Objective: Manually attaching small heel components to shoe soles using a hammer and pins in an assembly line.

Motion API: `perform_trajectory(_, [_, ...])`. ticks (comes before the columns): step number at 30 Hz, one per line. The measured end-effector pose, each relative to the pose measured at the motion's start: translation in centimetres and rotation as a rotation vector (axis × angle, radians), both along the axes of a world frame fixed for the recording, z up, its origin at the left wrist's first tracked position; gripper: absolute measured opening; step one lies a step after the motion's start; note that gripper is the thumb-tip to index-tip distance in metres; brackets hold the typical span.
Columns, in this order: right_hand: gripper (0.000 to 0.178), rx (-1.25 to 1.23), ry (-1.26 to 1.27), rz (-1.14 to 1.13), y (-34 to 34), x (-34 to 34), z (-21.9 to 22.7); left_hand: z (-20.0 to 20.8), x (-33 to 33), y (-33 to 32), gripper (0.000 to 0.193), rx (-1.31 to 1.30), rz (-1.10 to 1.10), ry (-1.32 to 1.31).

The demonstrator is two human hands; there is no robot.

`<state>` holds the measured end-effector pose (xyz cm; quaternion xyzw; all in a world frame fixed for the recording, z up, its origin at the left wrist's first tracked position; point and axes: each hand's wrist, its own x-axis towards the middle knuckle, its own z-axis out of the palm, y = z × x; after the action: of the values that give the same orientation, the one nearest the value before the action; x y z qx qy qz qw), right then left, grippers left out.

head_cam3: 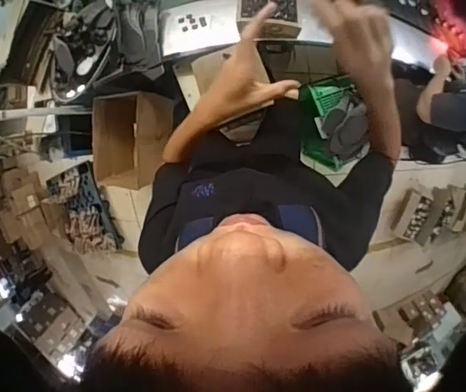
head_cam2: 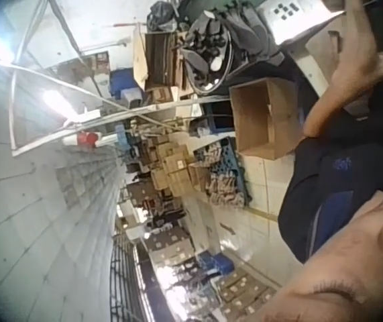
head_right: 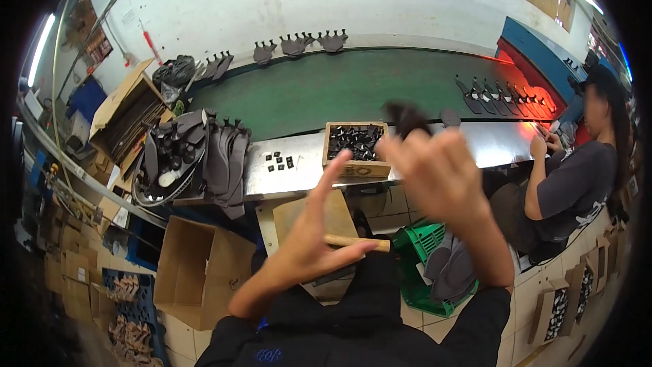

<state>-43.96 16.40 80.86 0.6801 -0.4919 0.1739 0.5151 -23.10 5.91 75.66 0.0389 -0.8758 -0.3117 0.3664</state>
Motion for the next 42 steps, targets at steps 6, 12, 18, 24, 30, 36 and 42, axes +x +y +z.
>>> perform_trajectory(6, [0.067,0.33,-1.077,0.562,1.1,7.1,-7.8,-6.7,2.8,0.7,0.098,0.593,-0.062,0.416])
perform_trajectory(12, [0.062,0.887,-0.942,-0.14,1.3,6.9,-19.4,-8.1,7.4,-0.5,0.054,1.0,0.181,0.307])
perform_trajectory(18, [0.034,0.638,-1.291,-0.09,6.9,4.6,-21.8,-10.4,4.9,-2.7,0.029,1.208,0.158,0.288])
perform_trajectory(24, [0.024,0.102,-2.167,0.139,12.9,5.1,-22.6,-20.4,-0.1,-8.9,0.038,0.218,0.777,-0.199])
perform_trajectory(30, [0.034,-0.13,-2.323,0.517,16.4,3.0,-18.8,-12.3,-8.2,-10.2,0.017,-0.063,0.371,-0.037])
perform_trajectory(36, [0.037,0.009,-2.281,0.381,15.1,3.5,-20.8,-14.8,-18.6,-15.8,0.012,-0.631,0.318,-0.692])
perform_trajectory(42, [0.039,0.04,-2.358,0.46,13.5,3.4,-21.0,-14.1,-18.3,-16.4,0.011,-0.547,0.234,-0.52])
